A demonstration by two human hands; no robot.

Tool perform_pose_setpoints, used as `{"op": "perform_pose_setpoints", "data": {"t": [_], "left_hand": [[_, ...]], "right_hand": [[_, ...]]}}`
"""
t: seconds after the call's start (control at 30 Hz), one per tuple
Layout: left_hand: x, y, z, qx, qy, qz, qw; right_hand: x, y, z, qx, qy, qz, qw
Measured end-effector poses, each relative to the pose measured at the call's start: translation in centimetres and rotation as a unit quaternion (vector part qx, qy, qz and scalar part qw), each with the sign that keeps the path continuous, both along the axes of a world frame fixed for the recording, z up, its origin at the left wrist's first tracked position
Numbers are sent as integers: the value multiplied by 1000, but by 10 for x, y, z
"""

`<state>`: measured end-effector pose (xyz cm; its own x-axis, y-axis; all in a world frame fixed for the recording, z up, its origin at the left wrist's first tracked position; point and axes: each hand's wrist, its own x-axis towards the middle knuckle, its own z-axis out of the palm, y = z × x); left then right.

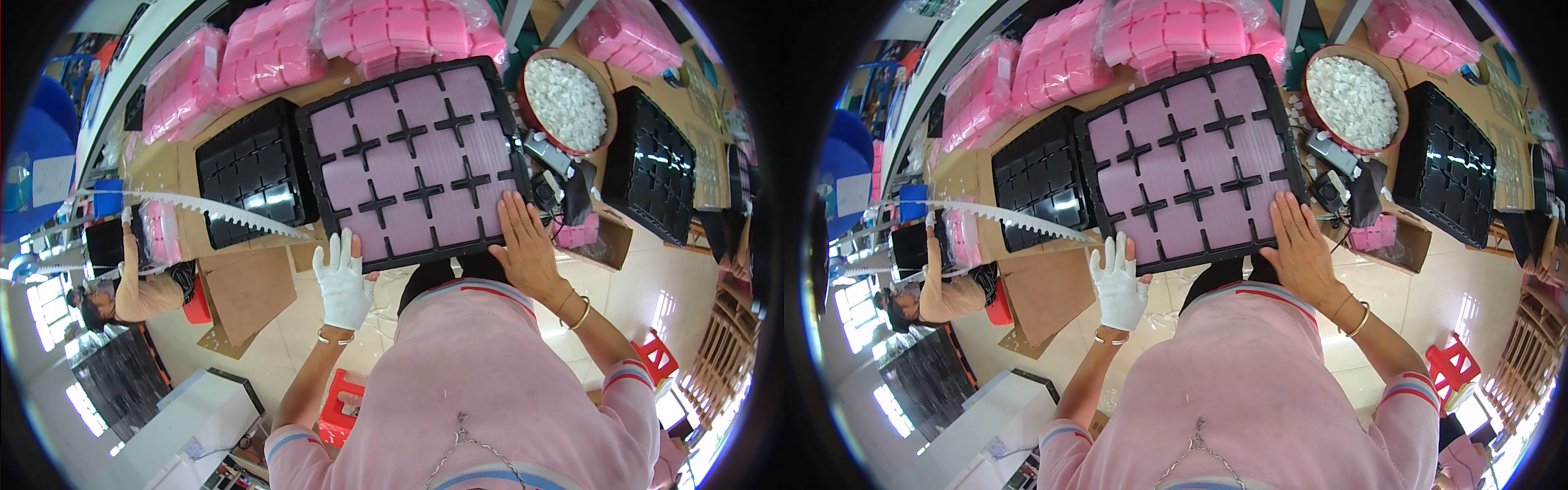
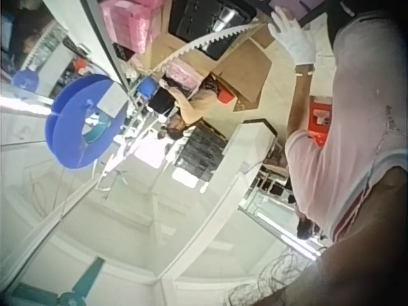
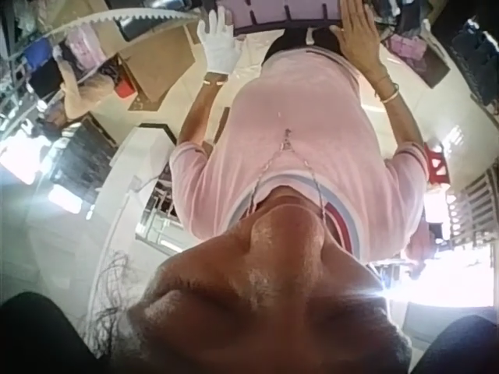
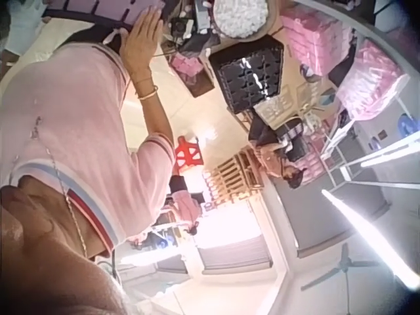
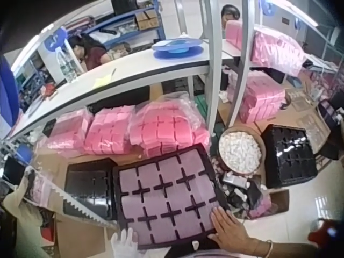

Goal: The person packs pink foam grids into black plastic trays by hand, then secures them with small white plastic clips.

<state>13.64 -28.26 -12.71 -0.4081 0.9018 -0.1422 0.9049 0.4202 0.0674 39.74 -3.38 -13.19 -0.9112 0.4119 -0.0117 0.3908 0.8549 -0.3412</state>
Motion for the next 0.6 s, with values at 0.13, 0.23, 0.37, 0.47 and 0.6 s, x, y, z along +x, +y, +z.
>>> {"op": "perform_pose_setpoints", "data": {"t": [0.13,0.23,0.37,0.47,0.6], "left_hand": [[2,-2,0,-4,19,1,1000],[2,4,10,17,22,-1,1000],[7,-2,7,29,0,-25,999],[4,-8,-11,37,75,-52,995],[26,14,18,86,-12,-8,996]], "right_hand": [[0,1,2,64,-45,14,997],[2,4,0,66,-31,13,997],[11,4,4,13,46,2,999],[16,9,-4,31,53,32,998],[23,12,2,63,123,61,989]]}}
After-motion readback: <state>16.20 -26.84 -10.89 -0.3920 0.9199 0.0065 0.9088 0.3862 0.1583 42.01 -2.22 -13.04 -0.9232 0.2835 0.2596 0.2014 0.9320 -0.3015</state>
